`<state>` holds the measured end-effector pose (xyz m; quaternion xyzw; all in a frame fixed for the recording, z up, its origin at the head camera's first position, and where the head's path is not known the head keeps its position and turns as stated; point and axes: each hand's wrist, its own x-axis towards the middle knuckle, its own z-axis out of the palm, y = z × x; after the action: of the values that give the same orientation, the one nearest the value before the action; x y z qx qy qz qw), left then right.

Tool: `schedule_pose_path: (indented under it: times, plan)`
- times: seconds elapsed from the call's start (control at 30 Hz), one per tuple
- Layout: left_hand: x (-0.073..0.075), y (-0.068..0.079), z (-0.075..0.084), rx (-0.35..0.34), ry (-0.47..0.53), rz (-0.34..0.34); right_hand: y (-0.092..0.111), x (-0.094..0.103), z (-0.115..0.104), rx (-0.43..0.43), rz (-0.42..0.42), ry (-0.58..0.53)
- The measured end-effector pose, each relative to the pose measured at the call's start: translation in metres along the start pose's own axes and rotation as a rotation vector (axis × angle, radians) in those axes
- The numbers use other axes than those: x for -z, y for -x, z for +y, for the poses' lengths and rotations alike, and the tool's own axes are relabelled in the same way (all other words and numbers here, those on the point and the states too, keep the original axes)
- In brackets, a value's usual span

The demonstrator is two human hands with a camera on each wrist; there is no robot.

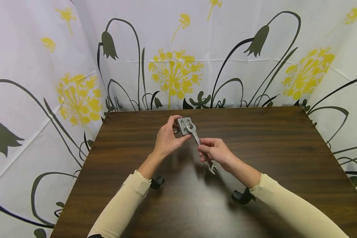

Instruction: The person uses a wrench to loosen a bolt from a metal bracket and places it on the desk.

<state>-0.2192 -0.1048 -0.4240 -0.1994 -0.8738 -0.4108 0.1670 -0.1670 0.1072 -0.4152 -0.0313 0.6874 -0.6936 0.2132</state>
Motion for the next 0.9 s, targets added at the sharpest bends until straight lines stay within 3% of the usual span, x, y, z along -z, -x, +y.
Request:
schedule_pose_path:
  times: [0.23,0.47,0.63,0.9]
  plan:
    - [-0.003,0.0,0.002,-0.009,-0.081,0.063,0.004,-0.018,-0.003,-0.067,0.018,-0.148]
    - [-0.004,0.0,0.004,-0.025,-0.091,0.07,0.003,-0.027,-0.01,-0.074,0.014,-0.243]
    - [-0.003,-0.001,0.004,-0.035,-0.096,0.075,0.001,-0.024,-0.013,-0.049,0.009,-0.165]
    - [-0.002,-0.002,0.003,-0.07,-0.068,0.063,-0.001,-0.012,-0.011,0.056,-0.014,0.101]
